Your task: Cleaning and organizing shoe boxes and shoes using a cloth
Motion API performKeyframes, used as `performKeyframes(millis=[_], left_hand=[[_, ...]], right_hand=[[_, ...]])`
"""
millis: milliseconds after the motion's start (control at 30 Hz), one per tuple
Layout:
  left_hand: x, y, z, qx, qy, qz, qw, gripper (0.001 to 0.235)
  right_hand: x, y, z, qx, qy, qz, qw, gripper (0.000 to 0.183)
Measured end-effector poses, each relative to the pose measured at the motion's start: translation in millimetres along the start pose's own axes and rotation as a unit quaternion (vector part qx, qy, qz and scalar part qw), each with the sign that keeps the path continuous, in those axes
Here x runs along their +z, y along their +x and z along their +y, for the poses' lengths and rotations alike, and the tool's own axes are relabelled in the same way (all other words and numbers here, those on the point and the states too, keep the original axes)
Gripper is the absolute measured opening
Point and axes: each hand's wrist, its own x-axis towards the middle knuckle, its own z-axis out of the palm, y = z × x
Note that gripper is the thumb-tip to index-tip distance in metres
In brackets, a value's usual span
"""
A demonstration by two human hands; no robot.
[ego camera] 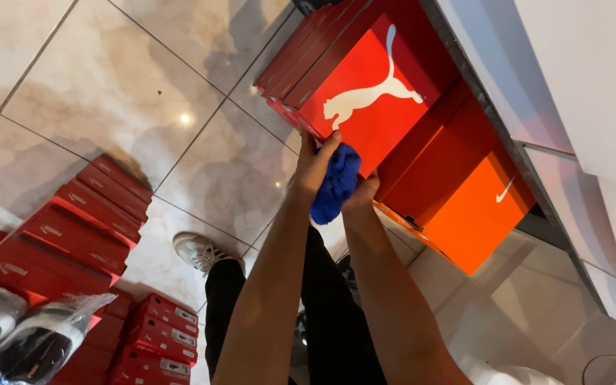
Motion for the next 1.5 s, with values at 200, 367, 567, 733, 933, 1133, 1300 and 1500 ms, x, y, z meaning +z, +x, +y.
performKeyframes(millis=[200, 367, 567, 733, 933, 1133, 1300, 1500], left_hand=[[-14.8, -17.1, 9.0, 0.016, 0.001, -0.006, 1.0, 0.115], [-36.7, 0.1, -57.6, 0.052, -0.163, 0.095, 0.981, 0.086], [-78.3, -66.6, -74.1, 0.041, -0.176, 0.211, 0.961, 0.064], [-115.5, -145.1, -89.2, 0.066, -0.135, 0.319, 0.936, 0.057], [-131.0, -267.8, -60.1, 0.08, -0.198, 0.383, 0.899, 0.046], [-125.3, -379.1, -59.6, 0.244, -0.287, 0.421, 0.825, 0.035], [-153.1, -444.7, -95.3, 0.317, -0.3, 0.469, 0.768, 0.037], [-180.4, -529.1, -186.3, 0.344, -0.422, 0.593, 0.593, 0.027]], right_hand=[[-0.7, -25.1, 2.9, 0.063, 0.032, -0.042, 0.997, 0.045], [-56.5, -21.2, 10.5, 0.025, -0.185, -0.182, 0.965, 0.046], [-5.0, -189.6, 57.3, 0.119, -0.264, -0.141, 0.947, 0.057], [-53.5, -231.5, 80.4, 0.204, -0.372, -0.334, 0.842, 0.057], [-80.4, -263.8, 81.4, 0.06, -0.675, -0.413, 0.609, 0.073], [-12.1, -396.0, 77.1, -0.039, -0.761, -0.531, 0.371, 0.056], [-25.1, -420.3, 117.7, 0.085, -0.686, -0.613, 0.384, 0.054], [-50.5, -487.9, 180.1, 0.117, -0.65, -0.637, 0.399, 0.052]])
